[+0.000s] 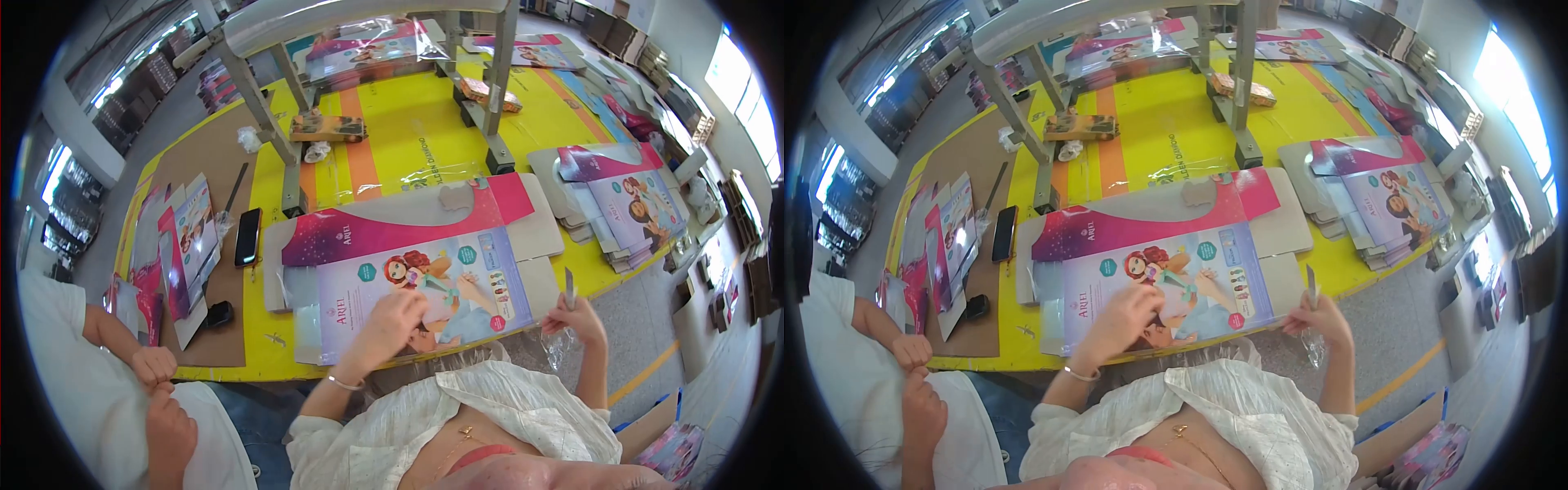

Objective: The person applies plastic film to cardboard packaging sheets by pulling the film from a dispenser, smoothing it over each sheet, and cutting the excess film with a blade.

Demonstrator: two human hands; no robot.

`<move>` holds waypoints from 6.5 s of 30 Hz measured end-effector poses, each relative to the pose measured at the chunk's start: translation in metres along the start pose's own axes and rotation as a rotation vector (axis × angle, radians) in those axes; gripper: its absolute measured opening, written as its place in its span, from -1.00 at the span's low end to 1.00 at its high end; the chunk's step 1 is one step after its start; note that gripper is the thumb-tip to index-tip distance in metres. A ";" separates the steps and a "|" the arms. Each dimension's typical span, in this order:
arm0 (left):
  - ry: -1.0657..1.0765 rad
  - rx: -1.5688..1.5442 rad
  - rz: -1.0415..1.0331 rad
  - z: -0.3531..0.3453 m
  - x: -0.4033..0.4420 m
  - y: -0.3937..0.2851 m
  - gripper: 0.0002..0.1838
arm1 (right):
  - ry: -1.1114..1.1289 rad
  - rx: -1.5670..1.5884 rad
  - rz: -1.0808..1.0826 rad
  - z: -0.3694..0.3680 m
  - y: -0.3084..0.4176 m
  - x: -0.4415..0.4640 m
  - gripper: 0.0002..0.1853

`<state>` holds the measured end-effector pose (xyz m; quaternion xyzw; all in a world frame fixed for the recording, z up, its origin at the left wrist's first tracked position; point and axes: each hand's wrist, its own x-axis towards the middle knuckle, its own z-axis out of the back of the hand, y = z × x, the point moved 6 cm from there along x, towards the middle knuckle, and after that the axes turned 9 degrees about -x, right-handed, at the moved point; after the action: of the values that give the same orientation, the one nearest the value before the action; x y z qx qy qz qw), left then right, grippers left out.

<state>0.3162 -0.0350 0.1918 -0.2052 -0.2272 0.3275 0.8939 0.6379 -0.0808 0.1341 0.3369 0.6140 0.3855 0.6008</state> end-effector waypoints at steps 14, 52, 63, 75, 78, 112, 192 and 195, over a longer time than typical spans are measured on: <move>-0.213 0.236 0.498 0.124 0.055 0.277 -0.67 | -0.402 -0.658 0.751 -0.004 0.157 0.275 -0.72; -0.357 0.416 0.186 0.126 -0.047 0.172 -0.92 | -0.377 -1.084 1.226 -0.035 0.106 0.128 -0.82; 0.336 0.146 0.194 0.013 0.033 0.150 -0.24 | 0.069 -1.197 1.133 -0.106 0.098 0.148 -0.60; -0.230 -0.652 0.430 0.197 0.081 0.206 -0.35 | -0.368 -0.481 0.914 -0.005 0.253 0.236 -0.57; -0.569 -0.707 0.357 0.244 0.120 0.225 -0.30 | -0.364 -0.309 0.988 -0.002 0.316 0.279 -0.50; -0.622 -0.877 0.424 0.187 -0.051 0.122 -0.81 | -0.042 -0.033 0.847 -0.002 0.171 0.088 -0.62; -0.845 -0.884 0.412 0.259 0.044 0.216 -0.77 | -1.154 -1.709 1.293 -0.030 0.416 0.136 -0.87; -0.819 -0.887 0.434 0.260 0.047 0.218 -0.76 | -1.118 -1.701 1.092 0.000 0.410 0.139 -0.86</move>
<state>0.1007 0.2068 0.3034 -0.4552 -0.6175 0.4278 0.4779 0.6104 0.2360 0.4275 0.1673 -0.4233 0.6800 0.5748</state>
